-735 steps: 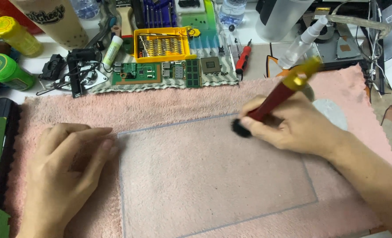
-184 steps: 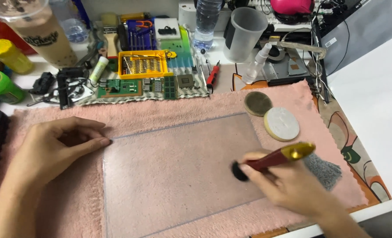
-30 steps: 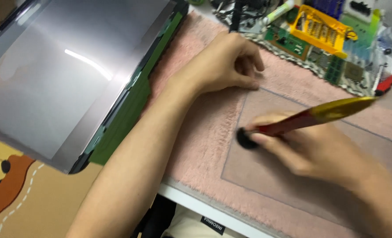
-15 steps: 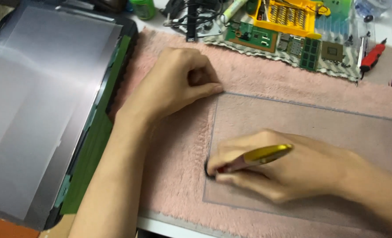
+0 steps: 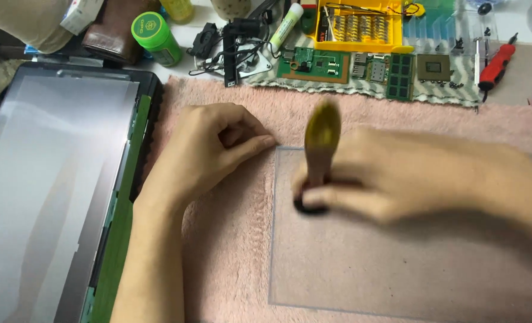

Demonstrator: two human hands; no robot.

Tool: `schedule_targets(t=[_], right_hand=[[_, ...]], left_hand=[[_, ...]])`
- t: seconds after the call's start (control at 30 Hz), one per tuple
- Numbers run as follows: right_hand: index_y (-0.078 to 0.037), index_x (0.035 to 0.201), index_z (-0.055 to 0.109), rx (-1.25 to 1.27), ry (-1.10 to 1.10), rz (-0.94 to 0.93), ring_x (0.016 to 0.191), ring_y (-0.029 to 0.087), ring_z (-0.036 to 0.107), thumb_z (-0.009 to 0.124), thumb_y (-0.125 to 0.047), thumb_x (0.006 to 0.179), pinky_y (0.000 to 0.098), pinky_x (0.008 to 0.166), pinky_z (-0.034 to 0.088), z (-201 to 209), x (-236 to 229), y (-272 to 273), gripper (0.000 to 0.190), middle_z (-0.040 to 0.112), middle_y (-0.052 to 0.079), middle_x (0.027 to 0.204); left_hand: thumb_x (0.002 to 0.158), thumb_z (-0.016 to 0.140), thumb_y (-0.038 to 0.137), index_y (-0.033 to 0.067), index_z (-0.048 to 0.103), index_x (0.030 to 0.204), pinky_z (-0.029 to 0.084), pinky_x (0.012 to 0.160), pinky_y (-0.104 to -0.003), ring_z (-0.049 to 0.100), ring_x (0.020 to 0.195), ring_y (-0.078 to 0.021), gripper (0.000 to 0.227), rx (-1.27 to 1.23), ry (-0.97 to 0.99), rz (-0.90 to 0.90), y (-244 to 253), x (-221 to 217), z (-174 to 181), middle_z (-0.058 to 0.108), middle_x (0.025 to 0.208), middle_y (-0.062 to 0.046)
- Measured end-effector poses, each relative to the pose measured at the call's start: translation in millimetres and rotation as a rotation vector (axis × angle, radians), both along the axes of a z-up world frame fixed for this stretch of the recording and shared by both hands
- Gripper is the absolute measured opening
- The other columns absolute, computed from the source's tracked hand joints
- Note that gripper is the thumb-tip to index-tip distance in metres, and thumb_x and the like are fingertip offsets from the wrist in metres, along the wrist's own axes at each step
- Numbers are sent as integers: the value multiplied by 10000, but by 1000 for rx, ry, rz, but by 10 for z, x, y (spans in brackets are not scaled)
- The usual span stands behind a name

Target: The person uses a red and gold handled tool with a black circular tip to wipe a rectangular screen placed on a pink towel. The person repeatedly moves the tool across the screen surface in various directions to clean it.

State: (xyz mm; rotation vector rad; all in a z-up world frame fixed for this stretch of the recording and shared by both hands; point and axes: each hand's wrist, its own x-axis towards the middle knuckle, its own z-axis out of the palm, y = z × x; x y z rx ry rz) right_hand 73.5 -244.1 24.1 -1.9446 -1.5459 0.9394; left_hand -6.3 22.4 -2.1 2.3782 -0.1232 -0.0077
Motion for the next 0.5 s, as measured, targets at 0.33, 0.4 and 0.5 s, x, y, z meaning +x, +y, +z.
schedule_targets(t=[0.33,0.4,0.5], right_hand=[[-175,1172,802,142,-17,23,842,144,834,602,-331,1149,248,799,755,-99,133,64,255,850,6,1015],[-223,1223,820,38,-127,-46,866,147,869,601,-382,1140,236,798,800,-136,225,111,284,890,-8,1046],[-151,1296,815,151,-193,-98,857,198,837,623,-311,1130,257,794,750,-120,187,232,301,868,56,1048]], left_hand=[[998,947,291,164,912,978,385,588,-299,503,641,-103,133,6,-44,6,6,18,-16,661,694,45],[1009,940,287,165,903,970,361,586,-306,492,650,-106,133,-1,-38,4,16,12,-24,625,694,50],[1003,921,173,141,878,950,385,584,-292,536,662,-93,75,-31,-42,6,19,39,-52,650,707,41]])
